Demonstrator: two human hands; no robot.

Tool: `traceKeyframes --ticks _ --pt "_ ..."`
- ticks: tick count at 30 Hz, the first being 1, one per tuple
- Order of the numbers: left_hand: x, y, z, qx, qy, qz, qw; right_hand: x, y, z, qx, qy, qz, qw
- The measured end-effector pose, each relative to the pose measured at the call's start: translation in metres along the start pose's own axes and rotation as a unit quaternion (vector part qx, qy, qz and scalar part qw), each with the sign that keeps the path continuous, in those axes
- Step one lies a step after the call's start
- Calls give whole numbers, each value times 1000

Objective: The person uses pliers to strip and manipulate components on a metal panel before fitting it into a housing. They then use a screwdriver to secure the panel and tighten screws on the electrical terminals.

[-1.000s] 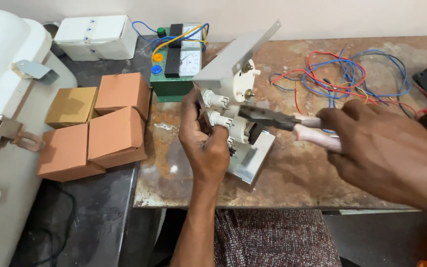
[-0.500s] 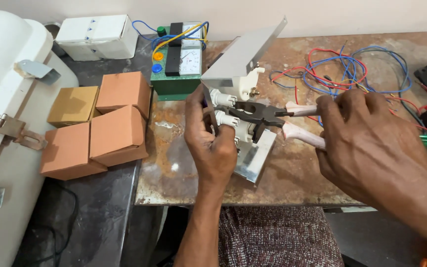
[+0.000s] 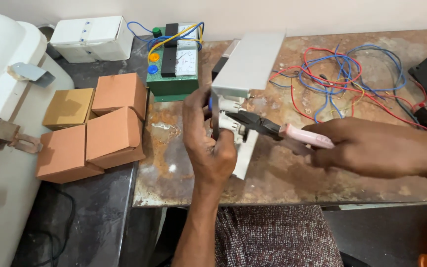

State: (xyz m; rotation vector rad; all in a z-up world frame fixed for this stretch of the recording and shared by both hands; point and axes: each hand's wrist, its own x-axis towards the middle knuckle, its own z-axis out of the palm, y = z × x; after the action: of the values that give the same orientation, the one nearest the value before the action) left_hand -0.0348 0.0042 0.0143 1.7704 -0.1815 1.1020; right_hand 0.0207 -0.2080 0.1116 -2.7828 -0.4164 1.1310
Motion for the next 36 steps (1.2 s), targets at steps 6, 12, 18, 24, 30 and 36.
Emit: traceKeyframes --ticks 6,12,18,24,30,36 --pt "0 -14 -3 -221 51 -170 959 1 25 8 68 -42 53 995" --pt "1 -15 -7 -303 44 -208 929 -11 26 -7 -21 155 45 987" --pt "-1 -1 2 -223 24 -159 961 -10 15 -10 -205 353 -15 913" --pt "-1 3 0 -163 -5 -136 977 0 20 -5 -294 413 -20 862" --pt "0 3 2 -127 -20 -120 984 -5 15 -7 -354 420 35 835" --pt "0 2 0 -110 -33 -127 985 11 27 -25 -263 271 41 925"
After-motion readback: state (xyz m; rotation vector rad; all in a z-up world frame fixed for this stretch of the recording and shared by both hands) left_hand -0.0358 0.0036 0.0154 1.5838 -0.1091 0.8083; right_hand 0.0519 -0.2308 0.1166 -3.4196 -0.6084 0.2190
